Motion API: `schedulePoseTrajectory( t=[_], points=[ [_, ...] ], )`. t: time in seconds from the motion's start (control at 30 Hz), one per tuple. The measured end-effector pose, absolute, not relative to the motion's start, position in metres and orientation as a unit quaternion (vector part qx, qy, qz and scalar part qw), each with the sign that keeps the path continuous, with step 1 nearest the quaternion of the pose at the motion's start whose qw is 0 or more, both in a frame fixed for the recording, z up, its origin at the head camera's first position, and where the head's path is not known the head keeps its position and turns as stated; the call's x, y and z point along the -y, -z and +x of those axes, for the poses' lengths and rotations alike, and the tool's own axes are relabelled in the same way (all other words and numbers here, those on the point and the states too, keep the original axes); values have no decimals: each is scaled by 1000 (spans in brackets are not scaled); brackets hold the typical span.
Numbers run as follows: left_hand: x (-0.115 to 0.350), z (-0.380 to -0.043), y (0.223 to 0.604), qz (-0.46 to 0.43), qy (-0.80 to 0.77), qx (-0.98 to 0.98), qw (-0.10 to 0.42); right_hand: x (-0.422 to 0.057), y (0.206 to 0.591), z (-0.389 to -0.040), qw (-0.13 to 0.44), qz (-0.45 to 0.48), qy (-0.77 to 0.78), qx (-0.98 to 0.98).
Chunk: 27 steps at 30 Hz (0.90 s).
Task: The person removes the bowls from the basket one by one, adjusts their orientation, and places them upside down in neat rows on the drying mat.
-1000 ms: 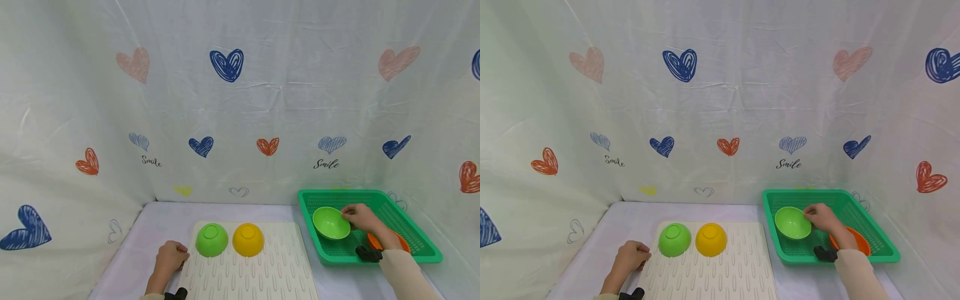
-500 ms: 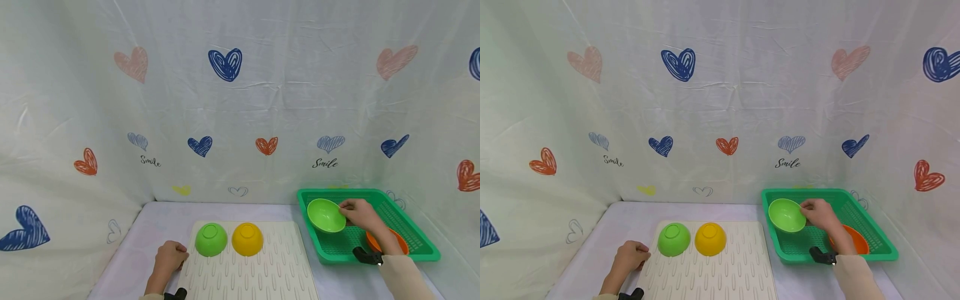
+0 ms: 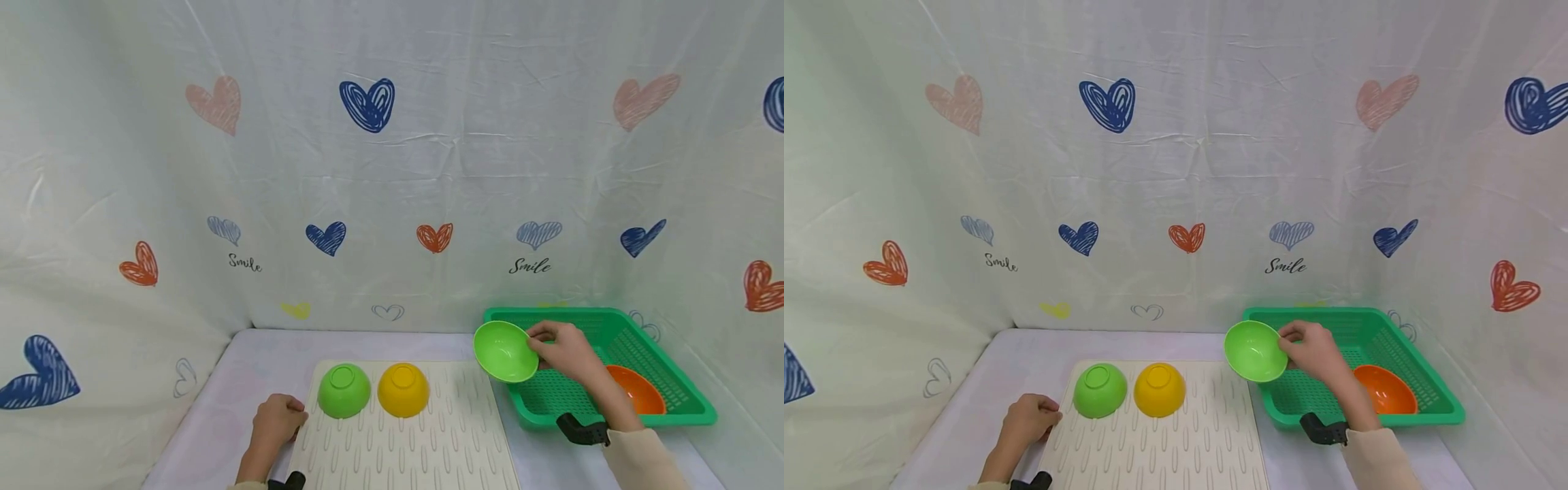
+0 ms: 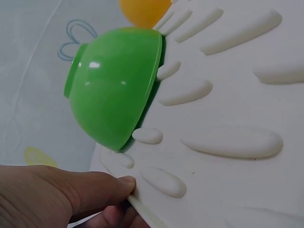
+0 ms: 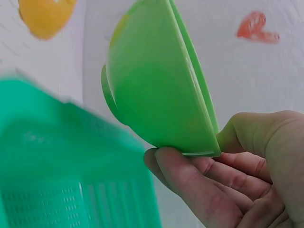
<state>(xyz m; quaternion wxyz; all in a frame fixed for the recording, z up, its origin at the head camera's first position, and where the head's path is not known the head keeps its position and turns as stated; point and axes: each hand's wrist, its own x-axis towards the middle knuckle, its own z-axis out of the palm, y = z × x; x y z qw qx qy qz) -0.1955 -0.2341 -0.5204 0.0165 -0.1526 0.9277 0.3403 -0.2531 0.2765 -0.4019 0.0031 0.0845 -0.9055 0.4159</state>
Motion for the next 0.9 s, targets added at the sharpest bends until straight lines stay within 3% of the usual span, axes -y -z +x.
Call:
schedulePoseTrajectory(
  t=[0.3,0.6,0.9],
  points=[
    [232,-200,522,-146,-327,-934,8,-228,421,-232,-2,120,-442,889],
    [232,-201,526,-139,-320,-937,-13,-187,459,-214,-42,136,-493,858],
    [221,-187,518,-145,-323,-935,-26,-163,476,-206,-66,149,-517,840]
  ],
)
